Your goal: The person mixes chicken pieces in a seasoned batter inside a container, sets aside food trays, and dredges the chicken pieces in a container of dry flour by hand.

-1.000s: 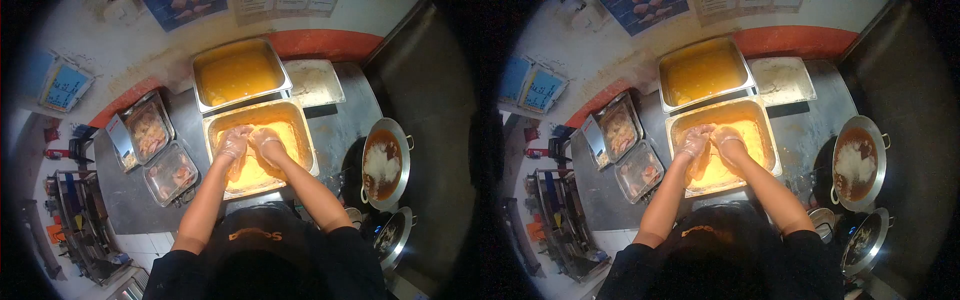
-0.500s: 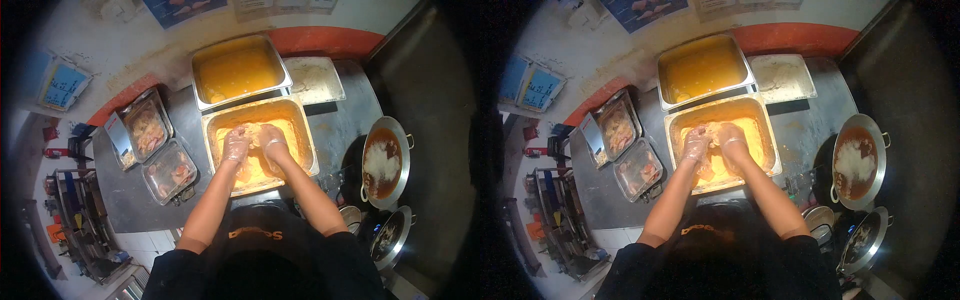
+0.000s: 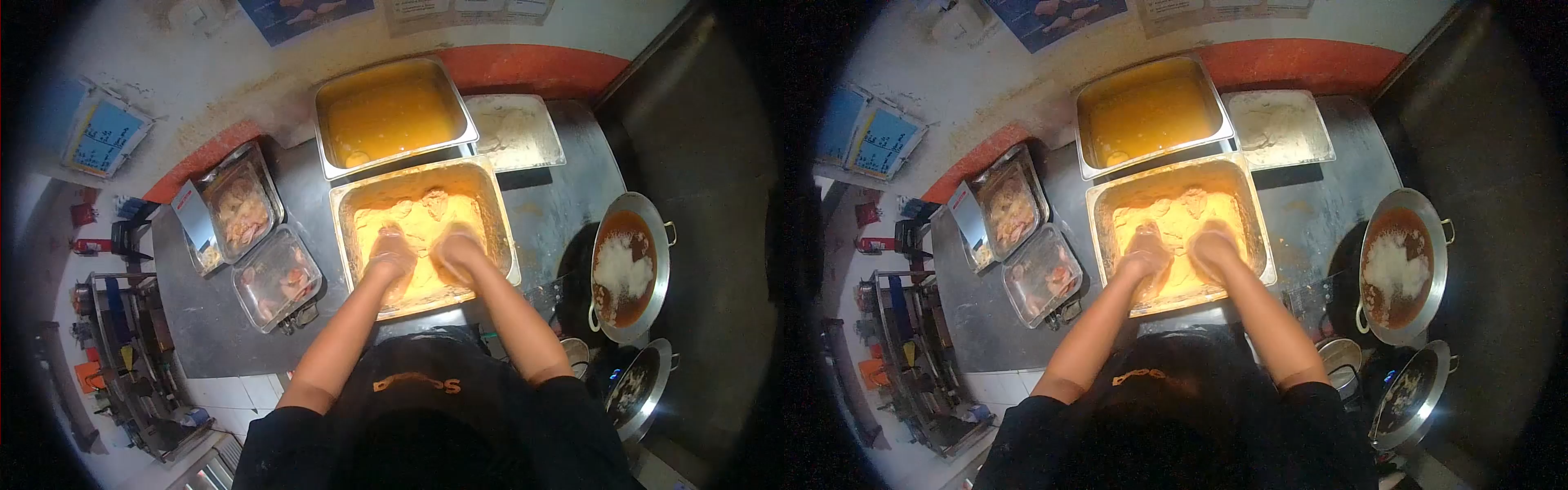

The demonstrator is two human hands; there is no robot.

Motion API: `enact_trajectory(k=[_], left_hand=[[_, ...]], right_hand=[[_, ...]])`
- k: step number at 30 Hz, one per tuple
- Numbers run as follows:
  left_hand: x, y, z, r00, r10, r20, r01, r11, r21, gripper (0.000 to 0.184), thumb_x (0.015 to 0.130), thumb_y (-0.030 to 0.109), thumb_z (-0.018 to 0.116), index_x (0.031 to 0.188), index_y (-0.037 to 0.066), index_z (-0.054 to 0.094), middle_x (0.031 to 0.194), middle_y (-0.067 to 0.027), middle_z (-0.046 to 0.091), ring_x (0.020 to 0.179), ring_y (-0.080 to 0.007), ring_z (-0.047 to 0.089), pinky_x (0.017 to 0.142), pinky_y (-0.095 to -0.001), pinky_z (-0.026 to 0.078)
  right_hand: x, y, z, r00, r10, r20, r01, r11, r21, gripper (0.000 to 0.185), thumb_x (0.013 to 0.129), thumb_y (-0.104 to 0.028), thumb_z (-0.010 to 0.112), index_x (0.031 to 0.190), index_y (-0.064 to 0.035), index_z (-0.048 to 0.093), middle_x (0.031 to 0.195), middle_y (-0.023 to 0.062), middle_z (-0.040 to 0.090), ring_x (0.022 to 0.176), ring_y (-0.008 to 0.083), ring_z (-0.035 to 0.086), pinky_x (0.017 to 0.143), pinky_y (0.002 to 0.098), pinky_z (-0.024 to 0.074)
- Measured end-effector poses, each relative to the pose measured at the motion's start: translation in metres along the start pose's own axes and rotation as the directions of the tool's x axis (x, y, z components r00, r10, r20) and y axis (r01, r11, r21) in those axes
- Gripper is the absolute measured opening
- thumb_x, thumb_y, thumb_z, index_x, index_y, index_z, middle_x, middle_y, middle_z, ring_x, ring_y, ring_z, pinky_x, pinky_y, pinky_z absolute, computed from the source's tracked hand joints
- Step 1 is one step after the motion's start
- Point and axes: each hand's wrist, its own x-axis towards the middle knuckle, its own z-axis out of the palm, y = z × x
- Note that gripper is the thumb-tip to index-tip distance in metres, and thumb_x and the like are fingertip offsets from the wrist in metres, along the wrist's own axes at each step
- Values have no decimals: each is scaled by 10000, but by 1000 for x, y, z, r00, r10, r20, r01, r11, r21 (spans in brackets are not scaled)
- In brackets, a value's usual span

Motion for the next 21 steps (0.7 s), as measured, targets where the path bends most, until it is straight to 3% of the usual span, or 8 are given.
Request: enact_trajectory(k=[2, 5, 7, 9, 11, 15, 19, 21], left_hand=[[7, 4, 11, 989, 135, 59, -146, 956, 255, 554, 806, 270, 571, 1251, -51, 494, 1132, -284, 598, 1098, -392, 567, 955, -411, 437], [-39, 39, -82, 989, -147, -6, 113, 783, -612, 512, 816, 229, 573, 1257, -20, 500, 1184, -244, 589, 1115, -364, 561, 945, -388, 446], [-35, 35, -78, 960, -200, -194, 14, 729, -684, 516, 803, 217, 587, 1258, -8, 497, 1178, -250, 588, 1111, -367, 563, 940, -392, 450], [-30, 27, -73, 895, -271, -354, -87, 673, -735, 522, 791, 205, 602, 1259, 3, 494, 1173, -256, 587, 1106, -371, 565, 935, -397, 455], [-13, 19, -81, 955, -277, -106, 210, 885, -416, 516, 796, 222, 600, 1254, 11, 489, 1172, -271, 582, 1112, -376, 563, 935, -412, 454], [20, 20, -63, 941, -335, -47, 287, 865, -411, 517, 768, 205, 615, 1239, 14, 514, 1203, -268, 571, 1131, -364, 557, 941, -412, 449], [33, 8, -39, 948, -300, -105, 105, 607, -788, 525, 769, 177, 615, 1261, 20, 516, 1188, -245, 592, 1103, -353, 578, 938, -395, 453], [29, 1, -36, 959, -139, -247, -120, 591, -798, 528, 777, 158, 614, 1279, 33, 514, 1170, -218, 612, 1067, -345, 599, 938, -379, 455]], right_hand=[[26, 6, 53, 1000, -10, -6, 11, 998, 66, 332, 798, -280, 569, 908, 11, 686, 1025, 258, 641, 960, 370, 620, 843, 398, 481], [11, -20, 28, 986, 57, -155, -18, 970, 242, 333, 787, -279, 594, 917, 15, 682, 1017, 258, 642, 954, 356, 624, 839, 400, 484], [3, -25, 7, 950, 143, -276, -39, 936, 350, 335, 783, -280, 607, 922, 16, 681, 1014, 258, 644, 954, 347, 627, 839, 404, 486], [4, -10, -5, 880, 342, -330, 54, 618, 784, 356, 776, -285, 627, 953, 22, 668, 1019, 239, 652, 972, 322, 632, 834, 406, 489], [-1, -25, -49, 884, 339, -321, -81, 788, 611, 356, 782, -290, 625, 949, 22, 663, 1000, 227, 658, 959, 313, 636, 823, 400, 493], [67, -18, -20, 908, 261, -328, -216, 962, 167, 347, 816, -285, 592, 966, 19, 667, 986, 252, 650, 928, 347, 638, 806, 424, 490], [41, -40, -37, 938, 248, -240, -124, 891, 436, 325, 845, -267, 532, 956, 7, 667, 1001, 223, 662, 938, 328, 641, 775, 407, 489], [51, -31, -26, 956, 129, -265, -103, 988, 111, 302, 900, -196, 443, 924, 15, 658, 956, 219, 653, 918, 346, 622, 770, 407, 476]])
